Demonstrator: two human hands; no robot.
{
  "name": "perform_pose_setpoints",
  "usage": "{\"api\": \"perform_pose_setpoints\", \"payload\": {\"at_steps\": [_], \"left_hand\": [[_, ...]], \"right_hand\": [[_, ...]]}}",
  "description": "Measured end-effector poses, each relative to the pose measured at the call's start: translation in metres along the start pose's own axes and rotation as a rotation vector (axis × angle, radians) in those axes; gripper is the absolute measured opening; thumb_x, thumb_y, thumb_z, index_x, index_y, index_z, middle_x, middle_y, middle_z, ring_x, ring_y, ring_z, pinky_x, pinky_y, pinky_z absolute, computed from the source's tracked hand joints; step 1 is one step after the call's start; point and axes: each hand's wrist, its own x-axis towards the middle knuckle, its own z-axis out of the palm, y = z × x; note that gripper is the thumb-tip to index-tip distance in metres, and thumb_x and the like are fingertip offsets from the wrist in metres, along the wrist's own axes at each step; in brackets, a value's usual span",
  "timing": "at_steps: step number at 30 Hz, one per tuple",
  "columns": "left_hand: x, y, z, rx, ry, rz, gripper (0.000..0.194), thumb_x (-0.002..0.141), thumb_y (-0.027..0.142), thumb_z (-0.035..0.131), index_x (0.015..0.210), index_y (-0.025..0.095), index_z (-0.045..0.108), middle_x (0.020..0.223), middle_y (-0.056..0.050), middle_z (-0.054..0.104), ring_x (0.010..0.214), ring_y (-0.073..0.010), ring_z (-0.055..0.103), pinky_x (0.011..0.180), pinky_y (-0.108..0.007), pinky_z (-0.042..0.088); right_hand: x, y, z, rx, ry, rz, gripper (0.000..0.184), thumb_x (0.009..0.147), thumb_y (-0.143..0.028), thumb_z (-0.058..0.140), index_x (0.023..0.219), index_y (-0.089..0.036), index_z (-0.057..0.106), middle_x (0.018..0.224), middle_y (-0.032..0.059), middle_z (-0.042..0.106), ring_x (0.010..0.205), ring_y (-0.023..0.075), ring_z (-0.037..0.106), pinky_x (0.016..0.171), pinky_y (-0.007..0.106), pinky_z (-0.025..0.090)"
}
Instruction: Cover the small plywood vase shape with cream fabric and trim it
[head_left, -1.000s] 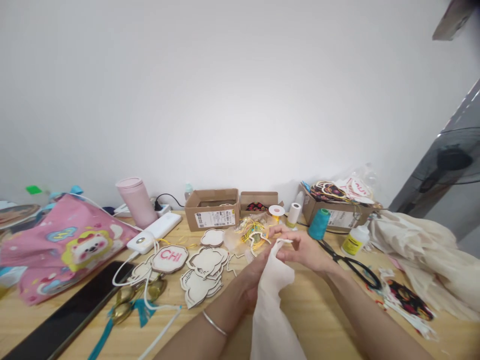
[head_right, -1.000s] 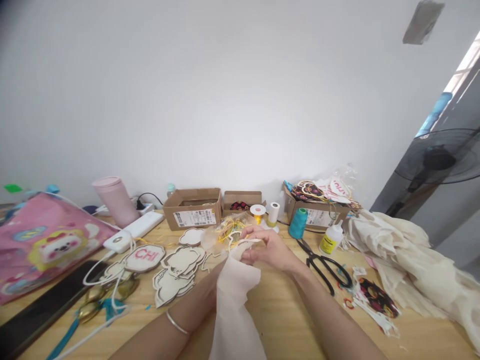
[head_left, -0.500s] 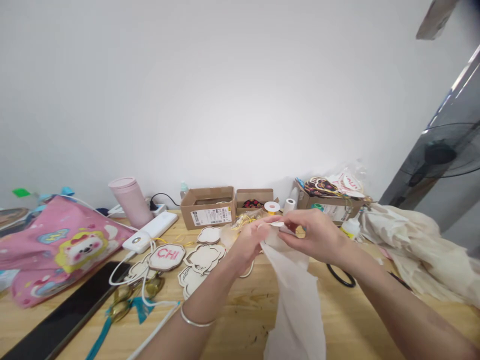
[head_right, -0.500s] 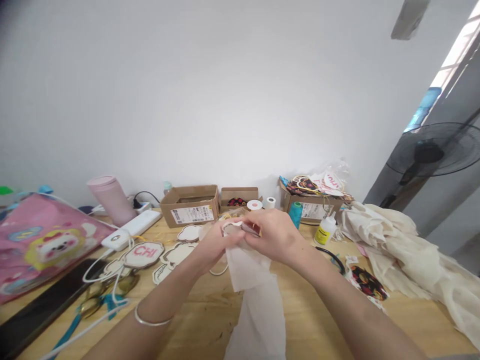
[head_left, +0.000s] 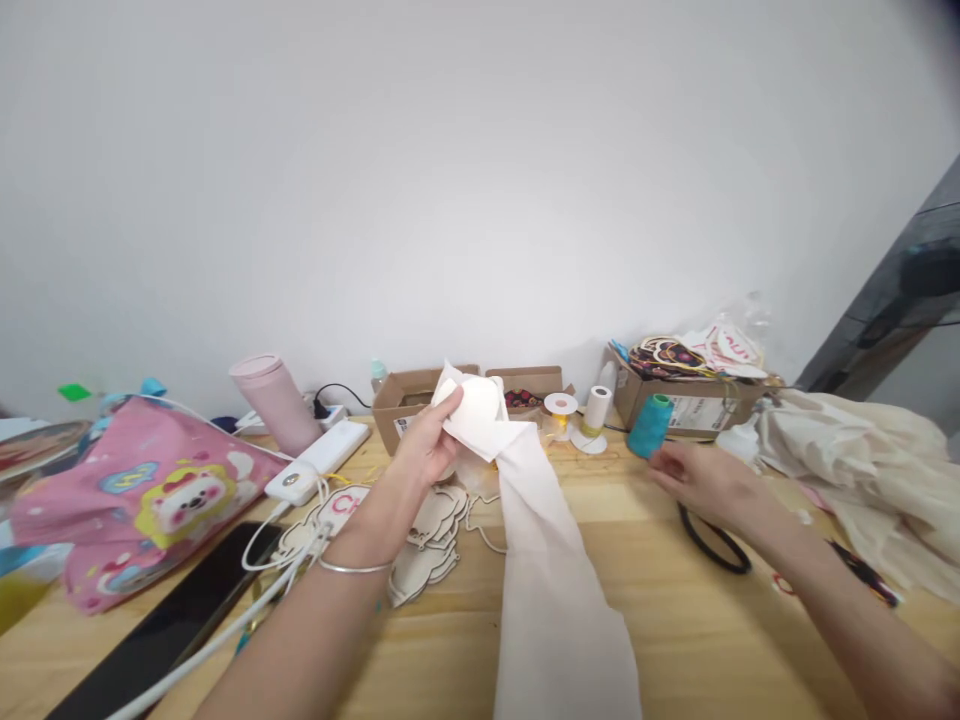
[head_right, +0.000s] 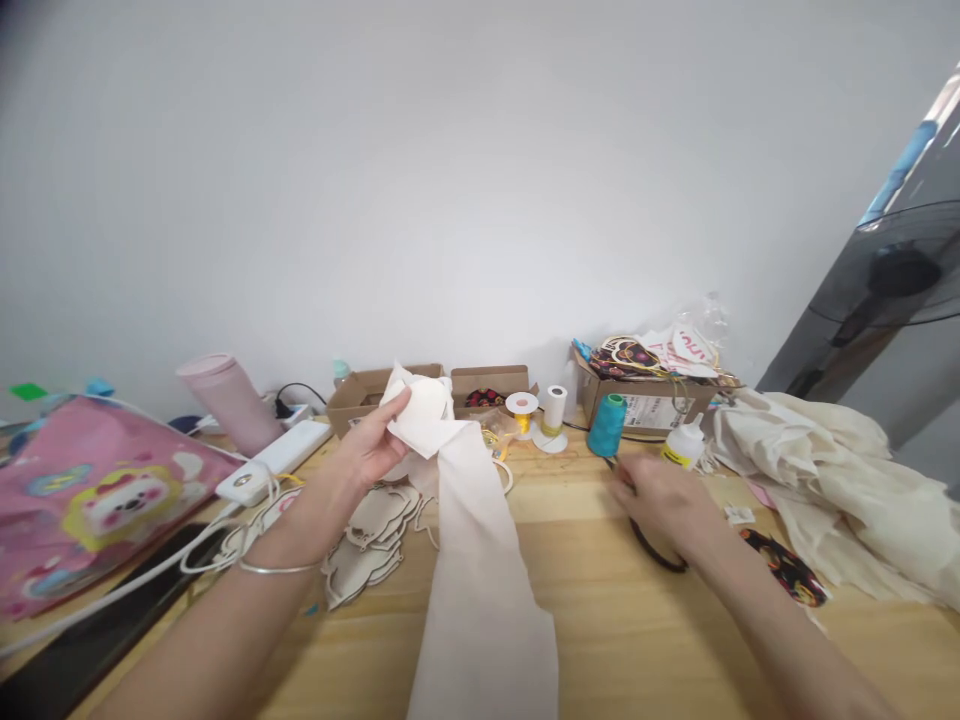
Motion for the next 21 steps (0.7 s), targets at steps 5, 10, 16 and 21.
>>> {"api": "perform_pose_setpoints", "payload": {"at_steps": [5,10,16,21], "left_hand": [[-0.003,0.001,0.028,-0.125,-0.207,-0.129,0.015,0.077,0.012,0.053,0.089,0.011,0.061,0.086,-0.009,0.068,0.08,-0.0186,0.064,0.077,-0.032,0.05],[-0.018,0.014,0.058,0.082,-0.407,0.152,0.015,0.071,0.023,0.063,0.082,0.013,0.064,0.071,-0.005,0.068,0.062,-0.0153,0.063,0.063,-0.024,0.051],[-0.012,0.001,0.049,0.345,-0.552,-0.035,0.021,0.07,0.027,0.064,0.085,0.013,0.064,0.079,-0.007,0.068,0.069,-0.0166,0.063,0.064,-0.025,0.049],[-0.006,-0.015,0.039,0.209,-0.527,-0.169,0.02,0.072,0.023,0.062,0.089,0.011,0.062,0.085,-0.009,0.067,0.077,-0.0173,0.063,0.072,-0.026,0.049]], "right_hand": [[-0.033,0.02,0.006,-0.254,-0.204,0.15,0.017,0.073,-0.027,0.047,0.067,-0.017,0.059,0.069,0.0099,0.065,0.065,0.0211,0.061,0.053,0.026,0.036],[-0.031,0.025,0.019,-0.332,-0.177,0.227,0.023,0.075,-0.028,0.042,0.082,-0.013,0.058,0.084,0.0152,0.063,0.079,0.0262,0.061,0.061,0.03,0.04],[-0.027,0.025,0.017,-0.275,-0.222,0.346,0.031,0.075,-0.033,0.041,0.094,-0.013,0.054,0.091,0.0167,0.063,0.086,0.0304,0.06,0.062,0.034,0.04],[-0.027,0.019,0.002,-0.208,-0.251,0.404,0.029,0.07,-0.034,0.045,0.089,-0.014,0.05,0.084,0.0143,0.064,0.078,0.0294,0.061,0.055,0.031,0.039]]}}
